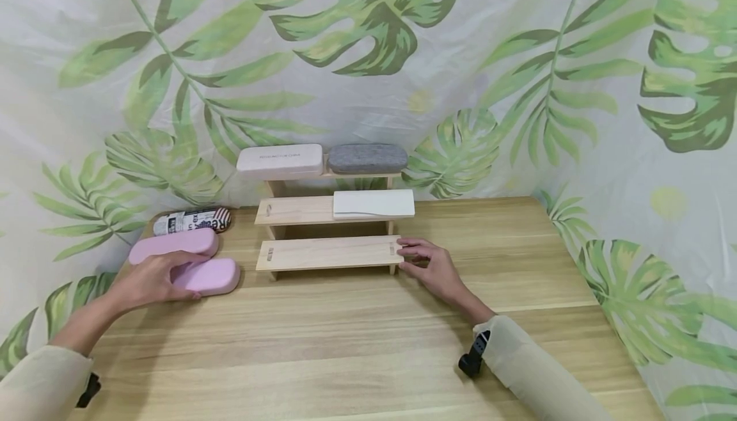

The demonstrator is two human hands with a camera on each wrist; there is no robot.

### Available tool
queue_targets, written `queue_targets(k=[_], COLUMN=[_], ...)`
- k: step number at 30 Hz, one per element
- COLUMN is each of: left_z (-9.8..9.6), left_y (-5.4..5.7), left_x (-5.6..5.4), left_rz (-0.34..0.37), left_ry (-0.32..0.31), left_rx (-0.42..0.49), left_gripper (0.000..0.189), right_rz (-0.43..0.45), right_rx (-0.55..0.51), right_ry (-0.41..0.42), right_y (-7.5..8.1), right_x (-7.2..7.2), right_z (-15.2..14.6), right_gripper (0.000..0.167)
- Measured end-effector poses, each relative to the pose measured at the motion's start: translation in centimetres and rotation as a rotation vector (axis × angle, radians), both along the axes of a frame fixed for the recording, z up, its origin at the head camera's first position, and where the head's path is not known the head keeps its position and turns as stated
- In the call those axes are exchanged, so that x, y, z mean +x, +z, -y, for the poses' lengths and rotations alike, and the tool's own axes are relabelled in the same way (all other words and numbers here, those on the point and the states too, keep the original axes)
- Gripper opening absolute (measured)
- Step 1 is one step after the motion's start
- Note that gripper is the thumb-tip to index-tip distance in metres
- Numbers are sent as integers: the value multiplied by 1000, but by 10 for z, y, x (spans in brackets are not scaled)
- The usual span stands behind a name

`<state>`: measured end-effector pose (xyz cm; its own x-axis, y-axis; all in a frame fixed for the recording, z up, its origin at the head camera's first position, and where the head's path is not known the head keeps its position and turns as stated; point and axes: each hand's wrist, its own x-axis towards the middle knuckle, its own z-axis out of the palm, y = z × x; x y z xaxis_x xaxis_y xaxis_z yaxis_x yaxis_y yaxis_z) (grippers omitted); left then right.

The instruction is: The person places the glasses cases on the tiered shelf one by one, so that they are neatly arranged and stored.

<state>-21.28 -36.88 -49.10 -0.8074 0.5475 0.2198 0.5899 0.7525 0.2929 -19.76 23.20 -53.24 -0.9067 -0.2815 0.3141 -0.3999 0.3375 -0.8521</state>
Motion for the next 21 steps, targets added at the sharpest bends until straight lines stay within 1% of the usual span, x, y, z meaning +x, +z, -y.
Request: queue_targets(k=[6, 10, 16, 21], left_z=[0, 1, 1, 2], left_y=[-1, 2, 13, 22], left_x=[2, 3, 7, 7], left_rz=[-17, -25, -18, -32], left_ry=[-1, 10, 48, 63], left_rx=[-4, -12, -13, -3], left_gripper=[77, 76, 77, 74], right_rz=[-10, -7, -13, -17], right_rx=[5, 4, -8, -15], right_ry=[3, 0, 2, 4], right_y=[-1, -1, 0, 2], right_x=[0, 1, 2, 3], right_z=[-1, 0, 1, 1], right_gripper=[27, 27, 27, 27])
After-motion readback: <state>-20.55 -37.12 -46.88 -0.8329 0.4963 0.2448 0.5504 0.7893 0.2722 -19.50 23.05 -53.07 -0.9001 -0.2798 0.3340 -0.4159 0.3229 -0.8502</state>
